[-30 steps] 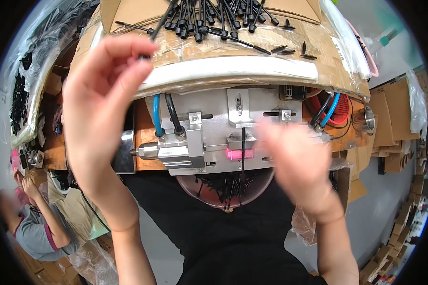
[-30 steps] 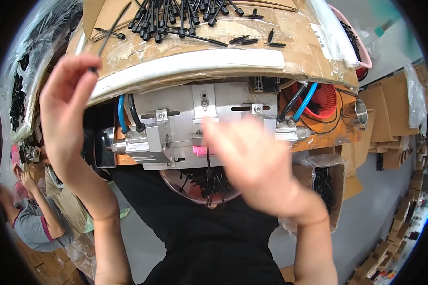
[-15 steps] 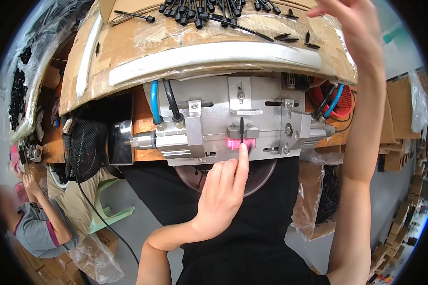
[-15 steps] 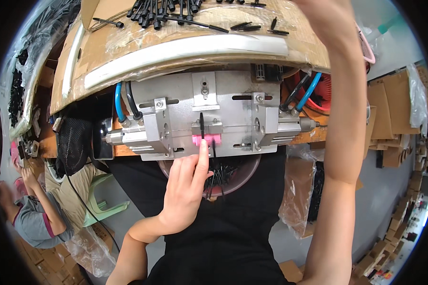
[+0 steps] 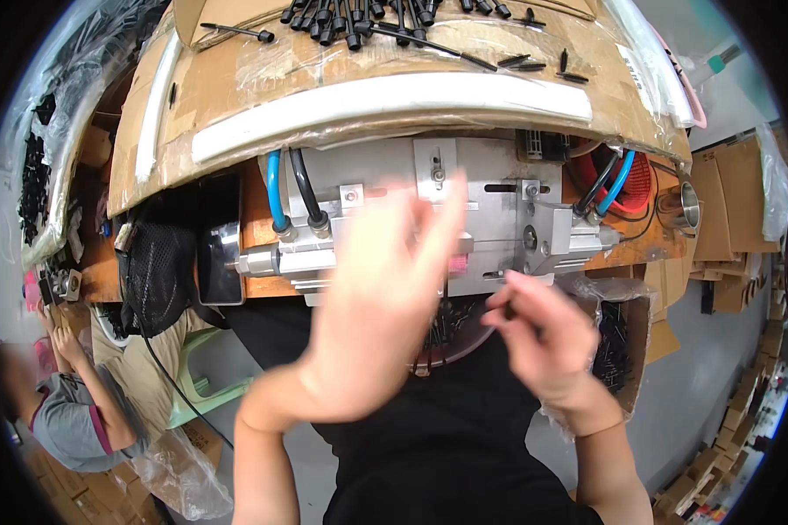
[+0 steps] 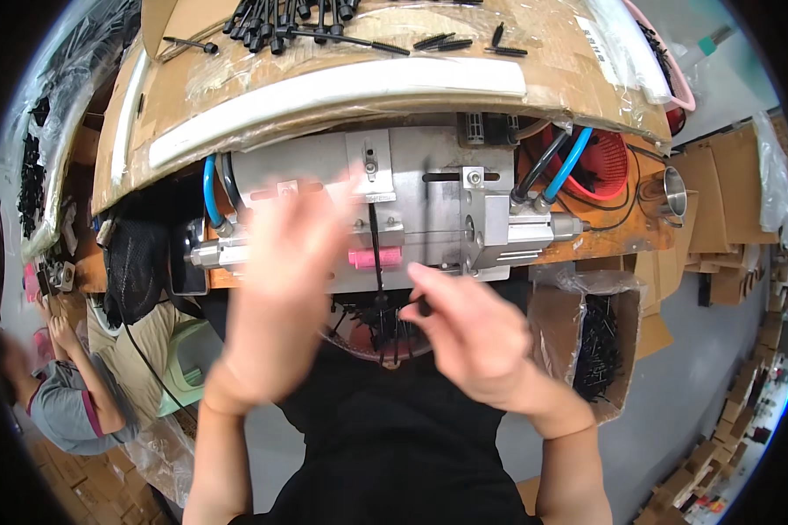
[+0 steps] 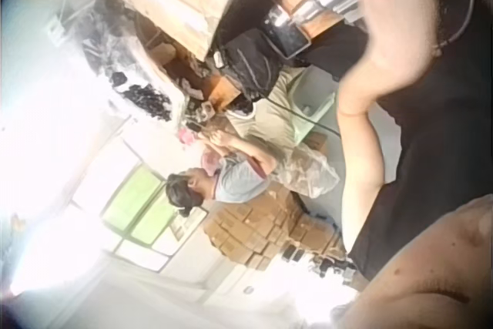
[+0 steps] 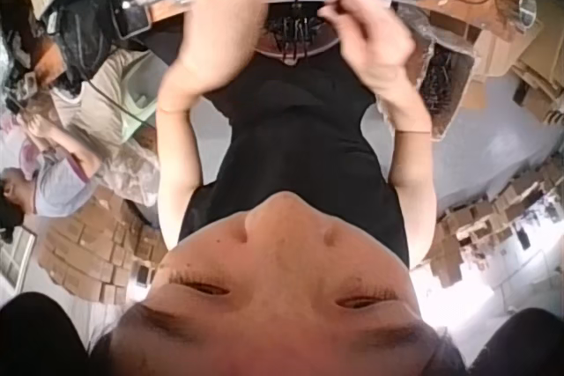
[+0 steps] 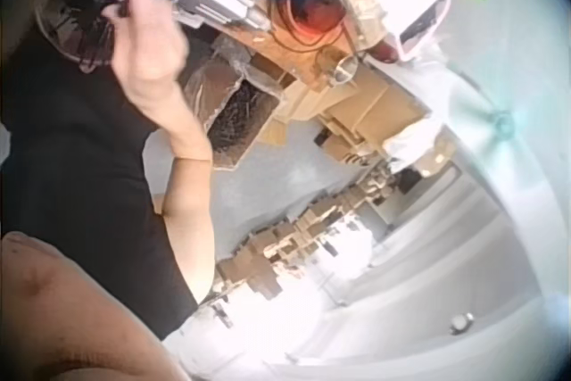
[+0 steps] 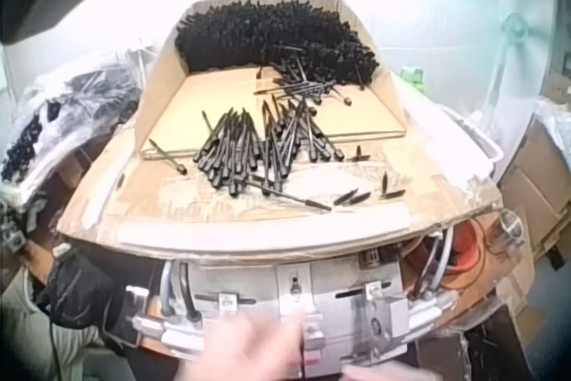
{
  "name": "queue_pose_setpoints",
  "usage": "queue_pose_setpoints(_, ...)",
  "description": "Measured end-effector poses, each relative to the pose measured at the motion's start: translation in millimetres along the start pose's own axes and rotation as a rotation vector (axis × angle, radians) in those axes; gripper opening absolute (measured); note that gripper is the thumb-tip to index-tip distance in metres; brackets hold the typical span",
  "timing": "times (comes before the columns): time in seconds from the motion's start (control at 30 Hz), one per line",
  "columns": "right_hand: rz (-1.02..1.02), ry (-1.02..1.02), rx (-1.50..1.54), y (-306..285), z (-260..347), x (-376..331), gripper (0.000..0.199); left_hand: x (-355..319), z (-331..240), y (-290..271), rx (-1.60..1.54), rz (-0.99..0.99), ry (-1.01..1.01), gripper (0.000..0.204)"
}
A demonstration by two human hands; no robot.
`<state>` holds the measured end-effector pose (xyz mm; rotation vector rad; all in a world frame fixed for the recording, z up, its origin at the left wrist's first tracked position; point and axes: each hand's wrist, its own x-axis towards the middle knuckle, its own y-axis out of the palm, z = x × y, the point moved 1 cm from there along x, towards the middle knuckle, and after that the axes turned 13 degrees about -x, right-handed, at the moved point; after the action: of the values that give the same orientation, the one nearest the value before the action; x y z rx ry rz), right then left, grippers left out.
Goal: The person repeatedly picks up black plastic cable ties and inserts them into a metal jig on a workbench. They then pull the ties through the mechanism, which appears to cut or trim them, and drop the finished pieces into a clear bowl below. The process is repeated continuously throughout the clip.
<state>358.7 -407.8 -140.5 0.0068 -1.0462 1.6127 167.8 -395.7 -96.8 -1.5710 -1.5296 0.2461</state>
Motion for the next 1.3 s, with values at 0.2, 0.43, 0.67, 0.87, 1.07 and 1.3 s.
queue_pose_setpoints(0.2, 0.102, -0.043, -0.152, 43.2, -2.3, -23.4, 0.066, 128.5, 64.4, -48.5, 0.085, -0.064, 0.291, 0.011)
queue_pose_setpoints(0.43, 0.228, -0.076, -0.211, 30.5, -1.6, -5.3, 0.067, 104.6, 65.4, -60.4, 0.023, 0.027, 0.251, 0.022)
queue_pose_setpoints(0.67, -0.174, -0.407, -0.678, -26.2, -29.1, 158.0, 0.021, 50.4, 49.8, -58.4, 0.044, -0.103, 0.145, 0.027)
queue_pose_setpoints(0.87, 0.247, -0.497, -0.824, -10.7, -54.1, 268.7, 0.018, -50.5, 7.9, 5.2, -0.067, -0.111, 0.032, 0.083)
queue_pose_setpoints(1.07, 0.071, -0.239, -0.405, -47.1, -51.9, 268.3, 0.014, -73.6, -9.1, 61.7, 0.019, 0.046, -0.023, 0.064)
queue_pose_setpoints(1.3, -0.181, -0.073, 0.256, -96.1, -47.4, 213.1, 0.017, -64.6, -5.8, 62.6, 0.130, 0.063, -0.059, 0.068)
